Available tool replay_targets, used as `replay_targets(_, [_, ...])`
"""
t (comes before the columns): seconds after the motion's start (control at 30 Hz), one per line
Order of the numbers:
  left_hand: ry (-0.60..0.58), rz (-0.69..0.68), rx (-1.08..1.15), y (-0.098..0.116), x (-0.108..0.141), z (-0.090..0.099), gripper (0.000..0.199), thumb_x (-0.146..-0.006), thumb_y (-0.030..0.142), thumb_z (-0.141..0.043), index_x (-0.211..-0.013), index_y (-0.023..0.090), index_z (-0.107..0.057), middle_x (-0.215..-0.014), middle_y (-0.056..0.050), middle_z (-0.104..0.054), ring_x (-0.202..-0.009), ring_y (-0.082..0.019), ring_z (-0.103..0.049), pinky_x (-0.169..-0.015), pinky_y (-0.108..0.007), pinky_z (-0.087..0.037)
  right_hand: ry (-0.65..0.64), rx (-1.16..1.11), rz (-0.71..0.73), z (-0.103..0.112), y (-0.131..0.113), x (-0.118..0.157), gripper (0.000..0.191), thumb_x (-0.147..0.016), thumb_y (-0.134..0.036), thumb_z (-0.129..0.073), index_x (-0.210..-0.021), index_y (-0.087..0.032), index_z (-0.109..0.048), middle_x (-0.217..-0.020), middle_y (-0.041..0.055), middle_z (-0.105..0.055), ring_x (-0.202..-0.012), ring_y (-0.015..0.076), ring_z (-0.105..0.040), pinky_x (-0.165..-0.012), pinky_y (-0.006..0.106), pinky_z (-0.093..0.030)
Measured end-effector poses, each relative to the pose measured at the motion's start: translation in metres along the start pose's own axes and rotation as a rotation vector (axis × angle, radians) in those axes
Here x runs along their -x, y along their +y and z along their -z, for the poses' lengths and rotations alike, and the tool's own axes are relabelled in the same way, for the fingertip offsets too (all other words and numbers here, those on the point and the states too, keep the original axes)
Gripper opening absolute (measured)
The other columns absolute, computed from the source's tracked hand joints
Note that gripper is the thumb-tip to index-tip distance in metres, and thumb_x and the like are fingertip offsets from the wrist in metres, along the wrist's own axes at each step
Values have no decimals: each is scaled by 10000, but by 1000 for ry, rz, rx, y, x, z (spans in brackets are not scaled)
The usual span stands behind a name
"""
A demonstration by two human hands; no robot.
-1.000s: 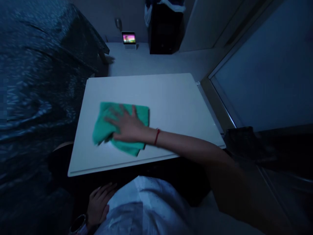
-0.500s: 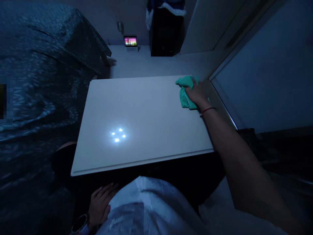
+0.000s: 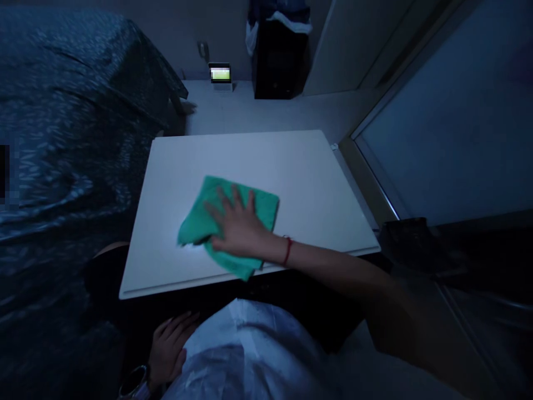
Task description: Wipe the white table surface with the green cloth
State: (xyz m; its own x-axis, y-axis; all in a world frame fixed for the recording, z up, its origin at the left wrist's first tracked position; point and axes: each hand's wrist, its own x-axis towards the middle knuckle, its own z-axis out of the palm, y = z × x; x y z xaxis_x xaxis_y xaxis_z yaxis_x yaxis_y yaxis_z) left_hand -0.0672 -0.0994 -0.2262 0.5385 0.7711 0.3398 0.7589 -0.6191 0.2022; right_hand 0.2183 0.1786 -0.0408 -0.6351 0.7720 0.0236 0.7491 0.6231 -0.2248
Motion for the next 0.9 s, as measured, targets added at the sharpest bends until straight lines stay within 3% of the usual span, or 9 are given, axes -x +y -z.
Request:
replay_targets(0.13, [-5,-10,-10,-2,2,-2,504,-1143,392,-318,-1246,204,-774,-1237,-129,-803,-1213,-266,-695,-1051,-434,-391,26,98,311,-12,-63,0,912,-957,-780,-475,-1738,-309,-454,-1806,105,-330,-1648,509,-326,-1233,757,-403])
replay_targets(0.2, [-6,-15,-16,-3,4,-3,514,-1143,399,-316,-1229,202,-783,-1232,-129,-804,-1215,-270,-692,-1050,-434,-393,72,134,365,-15,-74,1,876,-979,-780,-434,-1731,-331,-465,-1802,81,-354,-1636,481,-369,-1211,732,-449])
replay_targets(0.27, [-10,-17,-18,-4,5,-4,519,-1141,390,-310,-1231,202,-785,-1246,-121,-802,-1220,-270,-688,-1049,-434,-392,98,92,362,-17,-70,5,842,-979,-768,-475,-1709,-348,-504,-1794,68,-372,-1640,463,-374,-1224,712,-452])
replay_targets(0.33, [-12,-19,-16,-4,5,-3,509,-1136,374,-313,-1238,202,-780,-1261,-117,-799,-1226,-271,-684,-1049,-436,-390,86,-12,317,-15,-52,13,819,-957,-733,-563,-1686,-360,-540,-1792,56,-368,-1654,461,-346,-1272,703,-407])
replay_targets(0.43, [-8,-17,-10,-3,2,-2,503,-1139,382,-310,-1260,201,-764,-1276,-112,-796,-1230,-270,-681,-1044,-440,-386,24,-94,157,-3,-3,29,823,-950,-642,-647,-1703,-334,-520,-1809,77,-305,-1670,500,-272,-1314,762,-286])
replay_targets(0.53, [5,-6,-5,-1,-1,0,513,-1153,406,-297,-1268,204,-755,-1256,-116,-800,-1211,-263,-689,-1030,-438,-388,-4,10,-160,17,60,51,770,-1011,-520,-630,-1734,-307,-468,-1830,94,-251,-1693,494,-204,-1314,793,-229])
replay_targets(0.7, [2,9,-2,0,-4,1,547,-1163,425,-279,-1253,206,-772,-1238,-126,-803,-1211,-262,-697,-1042,-436,-389,26,165,-675,40,149,104,726,-1056,-382,-510,-1758,-219,-416,-1837,145,-251,-1680,506,-240,-1262,807,-313])
replay_targets(0.8, [-3,9,-6,1,-3,1,558,-1164,431,-275,-1246,199,-776,-1229,-134,-805,-1207,-265,-698,-1042,-440,-389,113,145,-840,36,167,142,719,-1073,-406,-389,-1756,-181,-407,-1814,199,-297,-1643,514,-327,-1188,813,-404])
replay_targets(0.9, [-7,28,9,1,-1,0,552,-1159,433,-284,-1245,215,-783,-1247,-118,-804,-1211,-263,-700,-1039,-439,-390,131,155,-935,25,157,171,746,-1069,-460,-363,-1754,-167,-401,-1801,220,-321,-1599,500,-414,-1167,768,-461])
